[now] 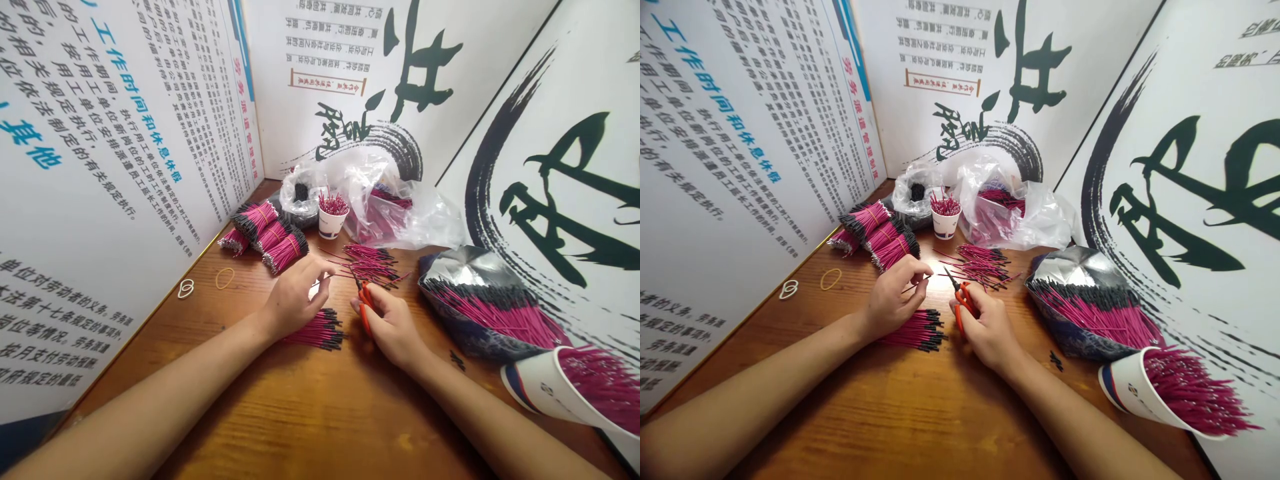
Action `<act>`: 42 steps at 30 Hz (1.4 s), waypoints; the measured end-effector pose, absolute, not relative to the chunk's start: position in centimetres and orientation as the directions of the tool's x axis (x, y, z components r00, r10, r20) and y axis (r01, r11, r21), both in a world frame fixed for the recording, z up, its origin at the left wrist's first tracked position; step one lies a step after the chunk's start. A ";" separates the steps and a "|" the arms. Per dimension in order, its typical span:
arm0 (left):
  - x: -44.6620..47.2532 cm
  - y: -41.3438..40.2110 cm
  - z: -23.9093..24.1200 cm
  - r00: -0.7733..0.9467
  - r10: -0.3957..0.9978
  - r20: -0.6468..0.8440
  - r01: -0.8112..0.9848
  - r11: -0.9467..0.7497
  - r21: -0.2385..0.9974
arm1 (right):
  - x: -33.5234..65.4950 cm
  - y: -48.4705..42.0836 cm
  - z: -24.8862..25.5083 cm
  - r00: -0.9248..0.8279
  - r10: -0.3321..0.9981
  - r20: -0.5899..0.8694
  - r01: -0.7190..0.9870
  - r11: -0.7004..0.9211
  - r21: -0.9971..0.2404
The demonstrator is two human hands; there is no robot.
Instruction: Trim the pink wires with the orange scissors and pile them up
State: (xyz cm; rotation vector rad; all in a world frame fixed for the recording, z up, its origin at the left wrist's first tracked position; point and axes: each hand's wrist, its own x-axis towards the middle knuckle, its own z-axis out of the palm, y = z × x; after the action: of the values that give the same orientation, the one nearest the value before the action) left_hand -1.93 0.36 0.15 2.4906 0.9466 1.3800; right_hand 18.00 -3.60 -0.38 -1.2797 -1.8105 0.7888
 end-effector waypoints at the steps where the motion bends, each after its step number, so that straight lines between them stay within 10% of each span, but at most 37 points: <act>1: -1.9 0.4 0.1 0.382 0.590 0.712 0.459 -0.789 0.408 | 18.0 -3.6 -0.4 -0.201 0.951 0.235 0.480 0.305 -0.823; 25: -2.0 0.6 -0.2 0.460 0.782 0.420 0.548 -0.622 0.559 | 17.9 -3.9 -0.3 -0.202 0.938 0.281 0.571 0.346 -0.745; 42: -2.2 0.7 -0.7 0.340 0.773 0.536 0.397 -0.634 0.663 | 17.9 -3.9 -0.5 -0.225 0.948 0.224 0.674 0.317 -0.667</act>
State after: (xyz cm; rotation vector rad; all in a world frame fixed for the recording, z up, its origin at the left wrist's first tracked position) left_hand -2.23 0.68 -0.72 2.1918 1.0272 1.2194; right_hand 17.91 -3.92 -0.47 -1.4284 -1.9838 0.5863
